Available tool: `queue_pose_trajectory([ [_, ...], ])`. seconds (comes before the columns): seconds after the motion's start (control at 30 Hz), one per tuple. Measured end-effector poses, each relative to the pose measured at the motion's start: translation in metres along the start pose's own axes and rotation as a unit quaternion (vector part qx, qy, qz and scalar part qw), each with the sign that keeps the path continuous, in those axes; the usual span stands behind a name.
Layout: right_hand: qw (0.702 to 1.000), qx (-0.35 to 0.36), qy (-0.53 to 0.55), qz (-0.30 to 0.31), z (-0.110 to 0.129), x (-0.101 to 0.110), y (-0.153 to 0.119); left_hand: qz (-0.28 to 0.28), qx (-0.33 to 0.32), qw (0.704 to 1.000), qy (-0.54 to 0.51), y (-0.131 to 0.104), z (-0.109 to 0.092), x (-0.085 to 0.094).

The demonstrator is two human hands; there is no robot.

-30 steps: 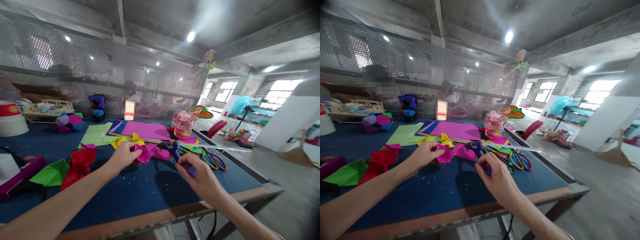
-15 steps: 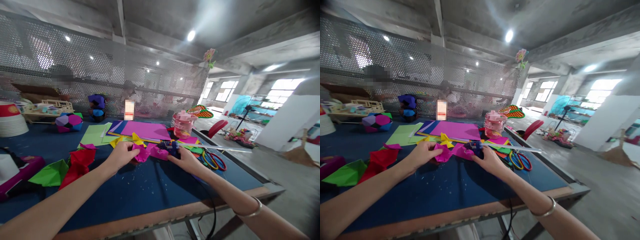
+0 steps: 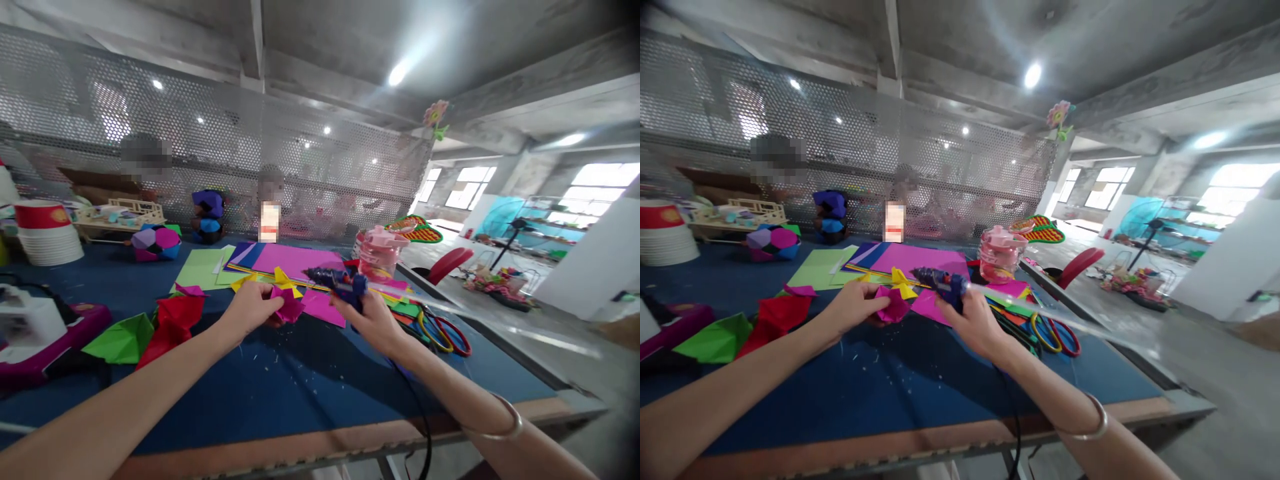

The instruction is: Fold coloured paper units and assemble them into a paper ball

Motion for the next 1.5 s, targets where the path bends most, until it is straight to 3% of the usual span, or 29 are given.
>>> queue_pose_trajectory([
  [0.23, 0.982, 0.178, -0.061, -0.028, 0.027, -0.008, -0.029, -0.008, -0.028, 0.998, 0.052, 0.003, 0.0, 0.006],
  [0.37, 0.971, 0.225, -0.079, -0.021, 0.029, -0.012, -0.031, -0.005, -0.061, 0.989, 0.132, 0.0, -0.007, 0.005],
  [0.5, 0.967, 0.234, -0.099, -0.009, 0.03, -0.015, -0.031, -0.004, -0.109, 0.966, 0.235, -0.003, -0.018, 0.006],
  [0.73, 0.965, 0.242, -0.098, 0.013, 0.036, -0.016, -0.034, -0.003, -0.125, 0.943, 0.31, -0.004, -0.023, 0.004],
  [1.5, 0.967, 0.229, -0.108, 0.011, 0.033, -0.017, -0.035, 0.005, -0.12, 0.939, 0.322, -0.004, -0.022, 0.003],
])
Point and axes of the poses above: each hand's wrist, its own y-axis towards the middle knuckle, its own x-axis out of the back of the hand, z = x × y, the point moved 7 cm from there along y, towards the middle knuckle, and after that the axes turned 11 degrees about -x, right-handed, at the moved point
